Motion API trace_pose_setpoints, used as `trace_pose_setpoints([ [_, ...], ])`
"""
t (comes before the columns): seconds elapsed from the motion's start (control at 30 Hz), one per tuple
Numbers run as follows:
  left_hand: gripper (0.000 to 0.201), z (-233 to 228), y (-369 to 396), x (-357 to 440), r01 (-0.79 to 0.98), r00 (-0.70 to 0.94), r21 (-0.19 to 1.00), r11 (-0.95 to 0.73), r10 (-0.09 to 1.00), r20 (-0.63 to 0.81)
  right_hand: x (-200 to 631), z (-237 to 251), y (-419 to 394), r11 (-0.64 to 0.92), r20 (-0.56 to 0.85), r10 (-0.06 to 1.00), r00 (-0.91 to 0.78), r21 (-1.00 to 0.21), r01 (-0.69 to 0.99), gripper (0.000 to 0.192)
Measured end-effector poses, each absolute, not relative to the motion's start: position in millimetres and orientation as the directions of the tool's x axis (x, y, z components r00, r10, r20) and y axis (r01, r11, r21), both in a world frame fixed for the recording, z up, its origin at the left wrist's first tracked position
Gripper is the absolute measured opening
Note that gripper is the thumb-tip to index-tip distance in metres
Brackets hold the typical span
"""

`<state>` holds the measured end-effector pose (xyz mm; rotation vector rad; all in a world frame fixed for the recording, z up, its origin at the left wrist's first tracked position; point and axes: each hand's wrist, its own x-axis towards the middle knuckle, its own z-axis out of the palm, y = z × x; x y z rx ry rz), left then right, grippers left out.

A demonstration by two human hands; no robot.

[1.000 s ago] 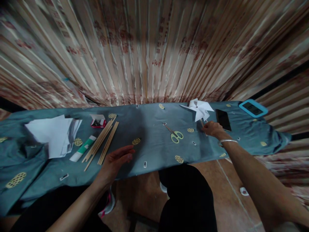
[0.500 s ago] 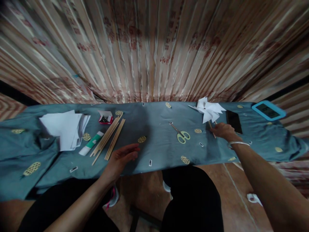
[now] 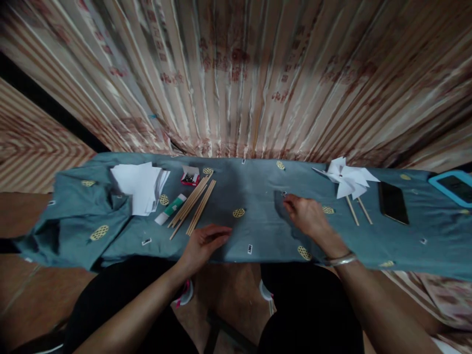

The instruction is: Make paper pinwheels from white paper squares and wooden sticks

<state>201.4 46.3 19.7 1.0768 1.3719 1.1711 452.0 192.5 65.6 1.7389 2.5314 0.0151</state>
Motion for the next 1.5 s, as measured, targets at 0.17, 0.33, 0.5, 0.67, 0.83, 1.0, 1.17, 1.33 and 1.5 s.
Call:
trace_pose_setpoints([
  [0.17,0.016,29,43,190,0.114,-0.116,0.99,0.077,0.991,-0.064,365,44,163,0.576,-0.06,0.792,-0.608,-0.259,0.776,0.02],
  [0.33,0.018,33,43,161,0.129,-0.249,0.986,0.107,0.966,-0.072,329,21,145,0.589,-0.023,0.735,-0.678,-0.475,0.654,0.019],
  [0.5,0.018,36,37,88,0.391,-0.519,0.92,0.037,0.834,0.187,329,9,144,0.52,0.013,0.768,-0.64,-0.597,0.611,0.02],
  [0.67,0.031,29,19,21,0.754,-0.51,0.624,0.205,0.781,0.36,334,9,145,0.522,0.019,0.753,-0.658,-0.625,0.58,0.02],
  [0.83,0.038,15,13,10,0.823,-0.465,0.501,0.268,0.824,0.322,338,10,145,0.528,0.017,0.728,-0.685,-0.651,0.545,0.018],
  [1.0,0.029,12,15,9,0.808,-0.469,0.533,0.251,0.821,0.325,340,11,145,0.519,0.002,0.729,-0.685,-0.654,0.55,0.017],
  [1.17,0.021,13,15,7,0.767,-0.504,0.593,0.244,0.802,0.322,341,11,145,0.536,0.015,0.72,-0.694,-0.647,0.542,0.019],
  [1.33,0.019,13,11,8,0.749,-0.513,0.626,0.218,0.789,0.339,340,11,146,0.554,0.031,0.712,-0.701,-0.638,0.535,0.019],
  [1.5,0.022,14,10,9,0.754,-0.533,0.613,0.236,0.765,0.361,339,10,147,0.557,0.021,0.715,-0.698,-0.622,0.551,0.019],
])
